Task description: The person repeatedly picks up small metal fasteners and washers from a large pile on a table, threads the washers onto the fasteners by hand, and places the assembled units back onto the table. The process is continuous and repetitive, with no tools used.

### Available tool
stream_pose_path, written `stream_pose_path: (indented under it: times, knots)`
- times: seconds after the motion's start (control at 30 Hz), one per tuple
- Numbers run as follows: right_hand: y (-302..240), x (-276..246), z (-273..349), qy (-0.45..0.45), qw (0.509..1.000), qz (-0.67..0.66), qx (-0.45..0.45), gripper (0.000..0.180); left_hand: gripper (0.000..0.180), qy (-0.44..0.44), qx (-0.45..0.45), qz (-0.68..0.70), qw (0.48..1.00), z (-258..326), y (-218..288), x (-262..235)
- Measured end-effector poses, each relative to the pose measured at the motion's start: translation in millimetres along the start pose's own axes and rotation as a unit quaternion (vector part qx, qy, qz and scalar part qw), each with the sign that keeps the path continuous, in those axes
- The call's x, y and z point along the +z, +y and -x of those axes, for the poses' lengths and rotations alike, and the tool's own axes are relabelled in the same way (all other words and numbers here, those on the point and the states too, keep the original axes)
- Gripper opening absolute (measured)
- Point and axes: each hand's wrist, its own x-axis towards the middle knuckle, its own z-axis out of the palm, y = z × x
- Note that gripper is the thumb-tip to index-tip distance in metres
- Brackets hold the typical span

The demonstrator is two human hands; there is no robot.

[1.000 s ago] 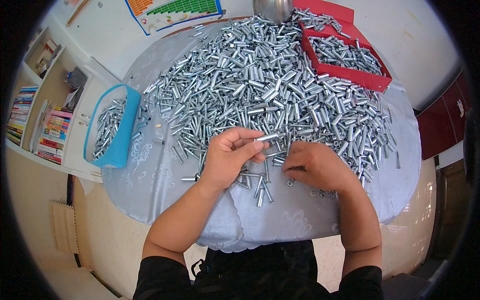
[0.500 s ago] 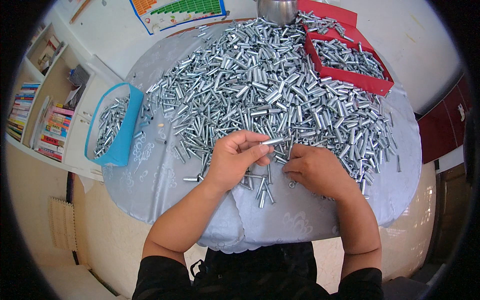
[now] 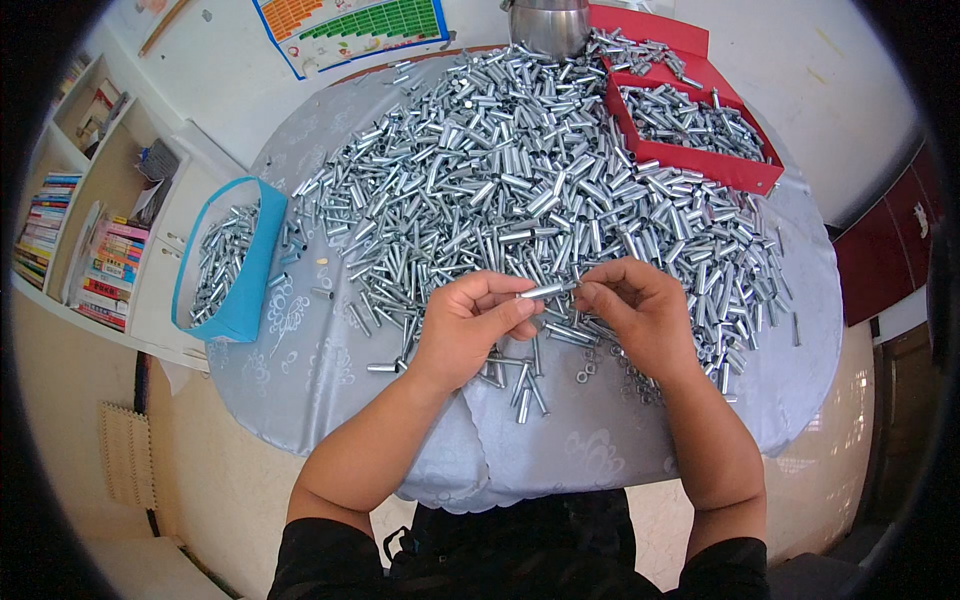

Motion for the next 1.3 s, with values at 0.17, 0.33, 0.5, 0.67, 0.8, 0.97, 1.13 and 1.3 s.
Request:
stream_pose_path:
  times: [0.17,0.33,0.5,0.67,0.8,0.97,1.13,1.3]
  knots:
    - [2.0,2.4,2.2,-0.024,0.999,0.018,-0.014,0.011,0.021,0.0,0.001,-0.006,1.0,-0.2,-1.2,0.7]
    - [-1.2,2.3,1.6,-0.021,1.0,0.005,0.021,0.011,0.02,-0.004,-0.004,-0.002,1.0,-0.3,-1.3,1.2]
    - [4.1,0.2,-1.6,-0.02,0.999,-0.032,0.03,0.011,0.02,-0.008,-0.003,-0.006,1.0,-0.2,-0.9,0.6]
    - [3.5,0.2,-2.3,-0.024,0.999,-0.03,0.031,0.012,0.02,-0.01,-0.002,-0.001,1.0,0.1,-0.3,0.6]
    - [2.6,-0.1,-1.3,-0.032,0.998,-0.05,0.036,0.013,0.02,-0.015,-0.003,-0.008,1.0,0.5,-1.4,0.7]
    - [-0.6,-0.7,-1.3,-0.073,0.995,-0.032,0.055,0.016,0.02,-0.025,-0.015,-0.007,1.0,0.2,-0.6,-0.6]
    - [-7.3,-5.9,-1.5,-0.092,0.993,0.011,0.076,0.015,0.02,-0.022,-0.007,-0.001,1.0,-1.1,-1.3,-0.9]
    - [-18.2,-26.2,-0.5,-0.257,0.936,0.236,-0.044,0.019,0.02,0.001,-0.003,0.002,1.0,-2.3,0.5,-2.4]
